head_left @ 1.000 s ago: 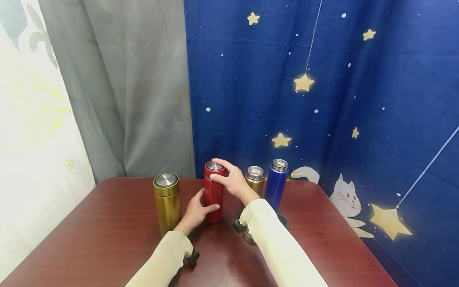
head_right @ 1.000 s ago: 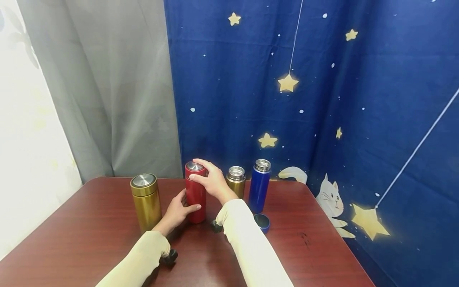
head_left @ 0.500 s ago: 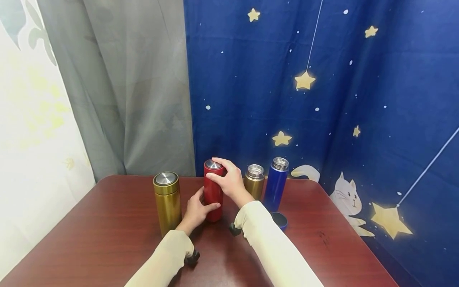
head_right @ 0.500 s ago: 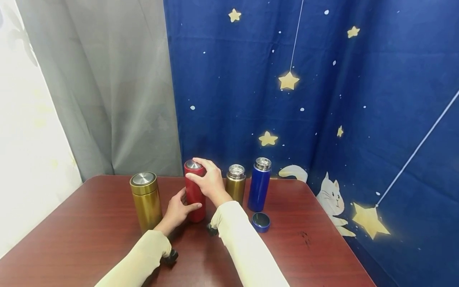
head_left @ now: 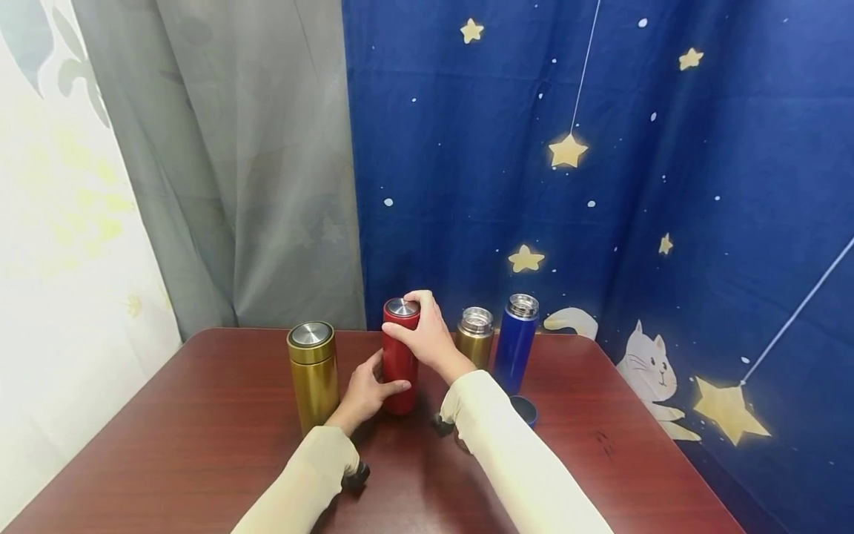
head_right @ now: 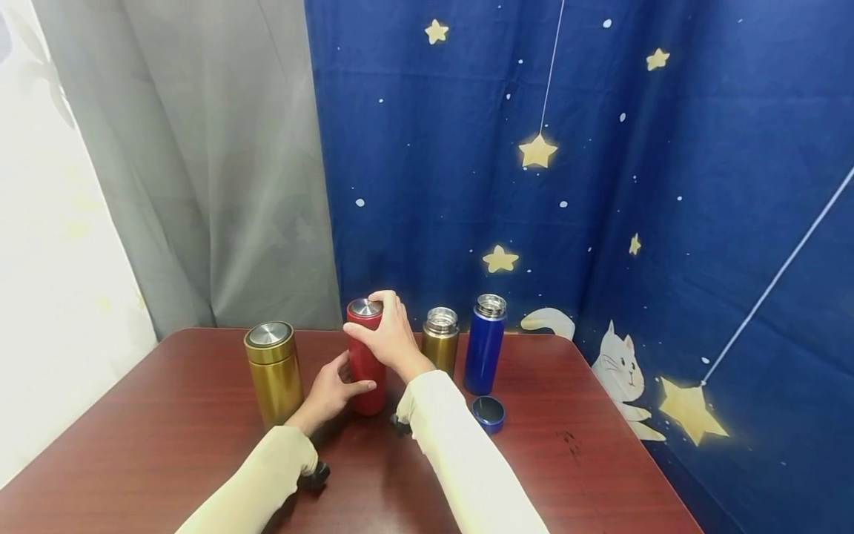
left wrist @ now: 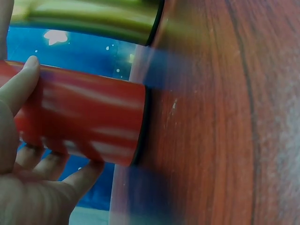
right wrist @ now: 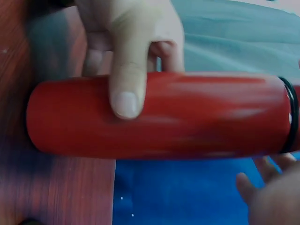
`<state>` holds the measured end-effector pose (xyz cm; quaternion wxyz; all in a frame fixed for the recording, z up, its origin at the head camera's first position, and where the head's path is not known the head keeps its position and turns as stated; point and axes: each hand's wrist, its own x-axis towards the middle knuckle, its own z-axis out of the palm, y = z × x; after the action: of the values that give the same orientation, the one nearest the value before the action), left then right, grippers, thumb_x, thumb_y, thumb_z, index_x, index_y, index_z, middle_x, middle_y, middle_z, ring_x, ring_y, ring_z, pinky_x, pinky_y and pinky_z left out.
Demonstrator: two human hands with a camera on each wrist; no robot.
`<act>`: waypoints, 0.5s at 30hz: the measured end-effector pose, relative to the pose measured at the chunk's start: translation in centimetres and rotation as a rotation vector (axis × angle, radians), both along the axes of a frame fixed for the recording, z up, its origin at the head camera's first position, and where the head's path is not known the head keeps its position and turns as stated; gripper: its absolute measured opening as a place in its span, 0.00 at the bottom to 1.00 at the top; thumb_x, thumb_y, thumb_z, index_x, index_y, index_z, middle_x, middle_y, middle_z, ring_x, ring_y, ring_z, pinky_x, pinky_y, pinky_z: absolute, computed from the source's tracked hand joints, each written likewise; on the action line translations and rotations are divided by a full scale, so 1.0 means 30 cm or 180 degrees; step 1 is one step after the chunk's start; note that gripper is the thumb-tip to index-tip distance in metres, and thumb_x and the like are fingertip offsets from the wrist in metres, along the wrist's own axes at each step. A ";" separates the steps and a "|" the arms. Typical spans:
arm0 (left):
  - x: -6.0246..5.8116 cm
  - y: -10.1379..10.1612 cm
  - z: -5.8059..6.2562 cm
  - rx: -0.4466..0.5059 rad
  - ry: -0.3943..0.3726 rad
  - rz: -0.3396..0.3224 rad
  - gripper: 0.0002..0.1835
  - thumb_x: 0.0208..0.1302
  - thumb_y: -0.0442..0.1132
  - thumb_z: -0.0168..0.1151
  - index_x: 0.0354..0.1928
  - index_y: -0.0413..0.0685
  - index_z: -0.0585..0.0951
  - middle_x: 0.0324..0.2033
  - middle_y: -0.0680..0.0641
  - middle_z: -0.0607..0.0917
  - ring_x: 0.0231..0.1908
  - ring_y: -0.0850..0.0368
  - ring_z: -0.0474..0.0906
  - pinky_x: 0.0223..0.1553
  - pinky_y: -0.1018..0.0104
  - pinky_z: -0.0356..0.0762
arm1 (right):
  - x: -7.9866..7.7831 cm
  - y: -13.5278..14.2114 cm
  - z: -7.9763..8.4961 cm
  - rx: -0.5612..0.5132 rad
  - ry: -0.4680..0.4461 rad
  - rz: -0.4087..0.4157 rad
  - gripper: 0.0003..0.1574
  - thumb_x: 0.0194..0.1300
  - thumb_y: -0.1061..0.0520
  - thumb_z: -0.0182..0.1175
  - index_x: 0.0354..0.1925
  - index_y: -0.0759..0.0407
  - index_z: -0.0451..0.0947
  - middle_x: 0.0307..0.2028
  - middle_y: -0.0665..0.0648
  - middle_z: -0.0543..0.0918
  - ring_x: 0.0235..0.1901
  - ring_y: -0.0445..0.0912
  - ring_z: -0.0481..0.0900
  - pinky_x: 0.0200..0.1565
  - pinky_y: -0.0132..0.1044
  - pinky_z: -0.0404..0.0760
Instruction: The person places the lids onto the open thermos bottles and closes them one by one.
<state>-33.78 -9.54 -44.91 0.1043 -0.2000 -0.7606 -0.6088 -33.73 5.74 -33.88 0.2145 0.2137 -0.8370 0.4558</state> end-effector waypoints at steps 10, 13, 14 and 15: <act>0.002 0.001 0.004 -0.0028 -0.0166 0.0037 0.41 0.49 0.36 0.77 0.66 0.40 0.69 0.56 0.40 0.80 0.54 0.45 0.78 0.55 0.52 0.74 | -0.012 0.072 0.030 0.0016 -0.0124 0.0894 0.35 0.62 0.58 0.58 0.68 0.53 0.68 0.66 0.56 0.70 0.66 0.52 0.65 0.63 0.55 0.64; 0.003 0.001 0.004 -0.0017 -0.0220 0.0025 0.42 0.49 0.36 0.78 0.67 0.40 0.69 0.56 0.40 0.80 0.55 0.45 0.78 0.56 0.51 0.74 | -0.011 0.082 0.031 0.0090 -0.0214 0.0877 0.32 0.64 0.57 0.58 0.67 0.52 0.71 0.64 0.55 0.73 0.64 0.50 0.68 0.62 0.52 0.68; 0.004 0.001 0.004 -0.0017 -0.0224 0.0026 0.42 0.49 0.36 0.78 0.67 0.40 0.69 0.56 0.40 0.80 0.55 0.45 0.78 0.55 0.51 0.74 | -0.011 0.083 0.032 0.0102 -0.0234 0.0872 0.32 0.64 0.57 0.59 0.67 0.51 0.71 0.63 0.55 0.74 0.63 0.50 0.69 0.61 0.51 0.69; 0.005 0.001 0.005 -0.0017 -0.0224 0.0028 0.42 0.49 0.37 0.78 0.67 0.40 0.69 0.56 0.40 0.80 0.55 0.45 0.78 0.55 0.51 0.74 | -0.012 0.085 0.032 0.0124 -0.0241 0.0858 0.32 0.64 0.56 0.60 0.67 0.50 0.71 0.63 0.55 0.74 0.63 0.50 0.70 0.61 0.51 0.70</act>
<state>-33.64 -9.51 -44.76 0.0796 -0.1755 -0.7663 -0.6130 -34.09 8.28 -32.93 0.1154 0.3110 -0.8169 0.4718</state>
